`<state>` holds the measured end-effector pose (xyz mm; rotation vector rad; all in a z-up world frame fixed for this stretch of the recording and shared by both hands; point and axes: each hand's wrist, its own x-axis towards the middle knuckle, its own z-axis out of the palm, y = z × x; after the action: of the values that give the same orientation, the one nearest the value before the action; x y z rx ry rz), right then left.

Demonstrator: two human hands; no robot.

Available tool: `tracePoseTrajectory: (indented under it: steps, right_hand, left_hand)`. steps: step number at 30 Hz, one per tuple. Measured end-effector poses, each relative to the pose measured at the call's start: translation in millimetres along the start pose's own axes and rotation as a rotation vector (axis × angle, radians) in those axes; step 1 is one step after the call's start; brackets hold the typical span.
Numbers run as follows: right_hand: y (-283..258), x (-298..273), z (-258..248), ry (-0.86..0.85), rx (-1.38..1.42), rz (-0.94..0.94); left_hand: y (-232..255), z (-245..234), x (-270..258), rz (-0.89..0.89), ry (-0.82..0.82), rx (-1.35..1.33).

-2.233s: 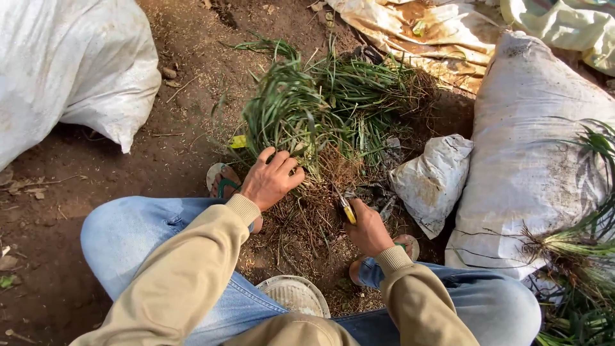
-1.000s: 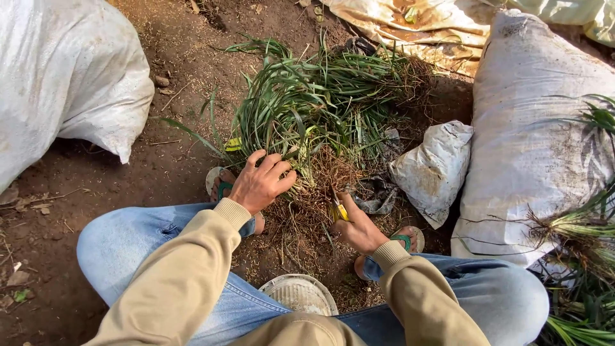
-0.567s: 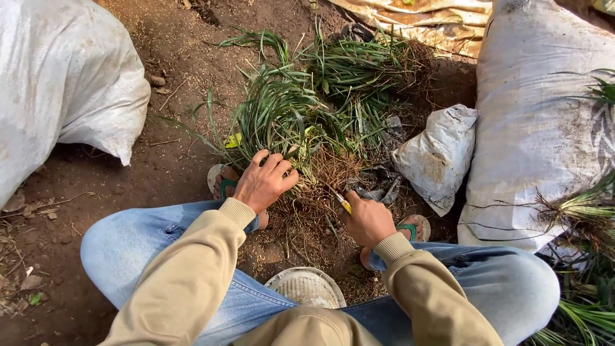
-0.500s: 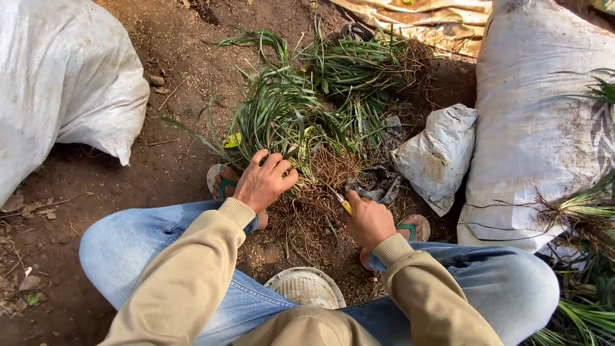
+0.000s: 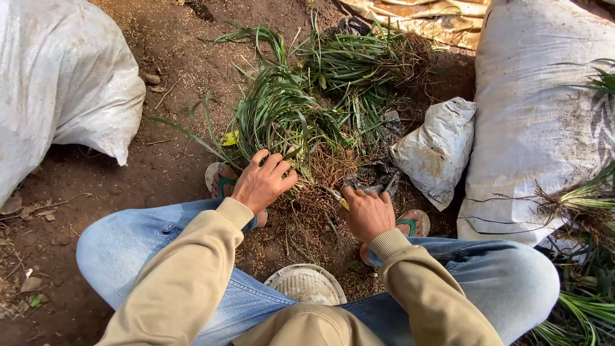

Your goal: The person sits on the ground and uses yellow-handled pruning shears to trim the roots and lower stems of a bunch of green leafy plants. They repeatedly cut the plant material and separate the trimmed sections, working with the plants directly on the dirt surface.

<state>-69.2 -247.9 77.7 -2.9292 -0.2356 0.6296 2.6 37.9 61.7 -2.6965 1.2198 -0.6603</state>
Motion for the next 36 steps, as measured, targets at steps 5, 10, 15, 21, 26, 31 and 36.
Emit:
tracePoseTrajectory:
  steps: [5, 10, 15, 21, 26, 31, 36]
  right_hand:
    - [0.7, 3.5, 5.6, -0.044, 0.301, -0.040]
    - [-8.2, -1.6, -4.7, -0.071, 0.370, -0.055]
    - [-1.7, -1.0, 2.9, -0.060, 0.492, -0.148]
    - [0.8, -0.7, -6.6, -0.241, 0.242, -0.062]
    - [2.0, 4.3, 26.6, -0.229, 0.301, -0.081]
    - [1.7, 1.1, 15.7, -0.260, 0.596, -0.019]
    - [3.5, -9.2, -0.9, -0.320, 0.836, 0.013]
  left_hand:
    - [-4.1, -8.6, 2.0, -0.021, -0.014, 0.005]
    - [-9.8, -3.5, -0.6, -0.028, -0.010, 0.017]
    - [-10.8, -7.7, -2.3, -0.033, 0.009, 0.000]
    - [-9.9, -13.5, -1.5, 0.007, -0.015, -0.002]
    - [-13.6, -9.0, -1.8, -0.006, -0.067, 0.036]
    - [-16.1, -18.3, 0.1, -0.010, -0.077, 0.005]
    - [-27.9, -27.3, 1.2, -0.089, -0.072, -0.028]
